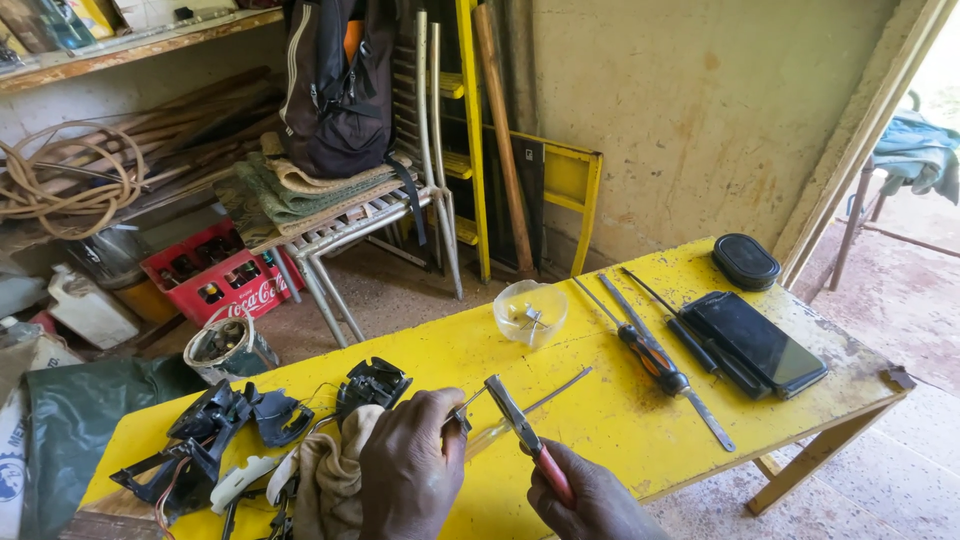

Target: The person uses pliers to bend and shape a small metal pin held in their left hand. They repeatedly adjust the pin's position and apply pressure with the pliers to modify its form on a yellow workbench.

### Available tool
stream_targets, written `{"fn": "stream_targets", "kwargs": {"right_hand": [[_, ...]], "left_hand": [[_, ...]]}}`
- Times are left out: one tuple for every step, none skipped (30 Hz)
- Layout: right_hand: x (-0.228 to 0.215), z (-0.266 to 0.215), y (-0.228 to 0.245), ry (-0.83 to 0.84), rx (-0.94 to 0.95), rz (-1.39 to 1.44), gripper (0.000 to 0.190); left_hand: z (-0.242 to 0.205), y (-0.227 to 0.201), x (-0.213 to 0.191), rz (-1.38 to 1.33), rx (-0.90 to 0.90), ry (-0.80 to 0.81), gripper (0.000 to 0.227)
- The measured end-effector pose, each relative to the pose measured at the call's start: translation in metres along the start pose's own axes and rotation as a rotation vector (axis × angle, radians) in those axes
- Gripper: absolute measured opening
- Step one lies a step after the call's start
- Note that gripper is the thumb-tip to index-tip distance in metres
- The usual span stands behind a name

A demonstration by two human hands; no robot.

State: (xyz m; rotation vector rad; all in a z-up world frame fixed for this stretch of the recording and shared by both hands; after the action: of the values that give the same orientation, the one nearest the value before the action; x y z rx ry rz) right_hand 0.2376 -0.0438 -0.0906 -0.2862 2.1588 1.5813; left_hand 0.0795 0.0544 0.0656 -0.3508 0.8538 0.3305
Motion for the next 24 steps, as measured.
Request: {"fn": "stream_targets", "kwargs": {"right_hand": [[-0.003, 0.001, 0.002, -0.044, -0.039, -0.031, 0.008], [-0.007, 0.001, 0.003, -0.091, -0.077, -0.063, 0.013], [-0.011, -0.001, 0.007, -0.095, -0.076, -0.065, 0.013], [-0.013, -0.003, 0.005, -0.095, 0.002, -0.084, 0.006], [-0.015, -0.005, 0.003, -0.095, 0.081, -0.103, 0.014], [-0.016, -0.005, -0.002, -0.094, 0.082, -0.105, 0.014], [-0.015, -0.003, -0.003, -0.097, 0.062, -0.182, 0.015], [-0.01, -0.001, -0.002, -0.09, 0.037, -0.26, 0.041], [-0.006, -0.001, -0.004, -0.079, 0.032, -0.264, 0.041], [-0.002, 0.002, -0.003, -0.065, 0.015, -0.268, 0.046], [0.003, 0.004, -0.002, -0.051, -0.003, -0.271, 0.05], [0.004, 0.005, 0.005, -0.041, -0.012, -0.277, 0.05], [0.002, 0.005, 0.009, -0.043, -0.008, -0.247, 0.054], [-0.001, 0.003, 0.01, -0.052, 0.004, -0.215, 0.058], [-0.004, 0.0, 0.022, -0.048, 0.002, -0.217, 0.058], [-0.008, -0.005, 0.022, -0.051, 0.113, -0.193, 0.047], [-0.012, -0.011, 0.021, -0.055, 0.224, -0.166, 0.039], [-0.011, -0.012, 0.027, -0.055, 0.222, -0.167, 0.039], [-0.014, -0.014, 0.03, -0.081, 0.261, -0.192, 0.028], [-0.017, -0.02, 0.03, -0.113, 0.307, -0.215, 0.035], [-0.013, -0.02, 0.027, -0.117, 0.313, -0.213, 0.035], [-0.011, -0.02, 0.025, -0.135, 0.302, -0.183, 0.036], [-0.009, -0.019, 0.023, -0.153, 0.291, -0.152, 0.038], [-0.006, -0.021, 0.025, -0.154, 0.29, -0.153, 0.038]], "left_hand": [[0.001, 0.023, 0.015, -0.124, -0.22, 0.152, 0.03], [-0.006, 0.043, 0.034, -0.249, -0.437, 0.304, 0.035], [0.0, 0.04, 0.021, -0.252, -0.434, 0.304, 0.035], [-0.003, 0.039, 0.029, -0.433, -0.487, 0.478, 0.042], [-0.009, 0.034, 0.035, -0.616, -0.537, 0.651, 0.05], [-0.009, 0.034, 0.032, -0.618, -0.537, 0.65, 0.05], [-0.01, 0.033, 0.031, -0.639, -0.536, 0.684, 0.042], [-0.015, 0.034, 0.028, -0.659, -0.547, 0.712, 0.047], [-0.017, 0.038, 0.033, -0.659, -0.559, 0.706, 0.047], [-0.022, 0.04, 0.042, -0.706, -0.591, 0.758, 0.046], [-0.028, 0.043, 0.051, -0.753, -0.623, 0.808, 0.047], [-0.029, 0.046, 0.049, -0.752, -0.633, 0.796, 0.047], [-0.026, 0.045, 0.046, -0.709, -0.575, 0.791, 0.044], [-0.022, 0.041, 0.047, -0.667, -0.51, 0.793, 0.042], [-0.026, 0.042, 0.051, -0.668, -0.514, 0.79, 0.042], [-0.025, 0.044, 0.048, -0.548, -0.481, 0.728, 0.036], [-0.024, 0.045, 0.045, -0.429, -0.447, 0.665, 0.032], [-0.026, 0.046, 0.044, -0.429, -0.448, 0.663, 0.032], [-0.024, 0.046, 0.038, -0.407, -0.424, 0.605, 0.031], [-0.022, 0.043, 0.035, -0.39, -0.395, 0.553, 0.031], [-0.016, 0.035, 0.025, -0.394, -0.39, 0.557, 0.031], [-0.017, 0.038, 0.021, -0.361, -0.524, 0.626, 0.035], [-0.02, 0.041, 0.016, -0.325, -0.659, 0.693, 0.042], [-0.019, 0.044, 0.018, -0.325, -0.658, 0.692, 0.042]]}}
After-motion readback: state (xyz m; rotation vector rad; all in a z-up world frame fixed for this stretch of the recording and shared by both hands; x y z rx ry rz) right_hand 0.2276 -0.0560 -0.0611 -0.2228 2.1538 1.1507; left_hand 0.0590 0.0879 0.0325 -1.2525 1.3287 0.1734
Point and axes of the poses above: each hand's wrist, its own z-axis towards the middle knuckle, its own x-axis out of the palm, y = z × x, the point moved 10 cm from there along z, towards the middle knuckle, and after that the axes turned 13 degrees about y, right-handed, at the moved point
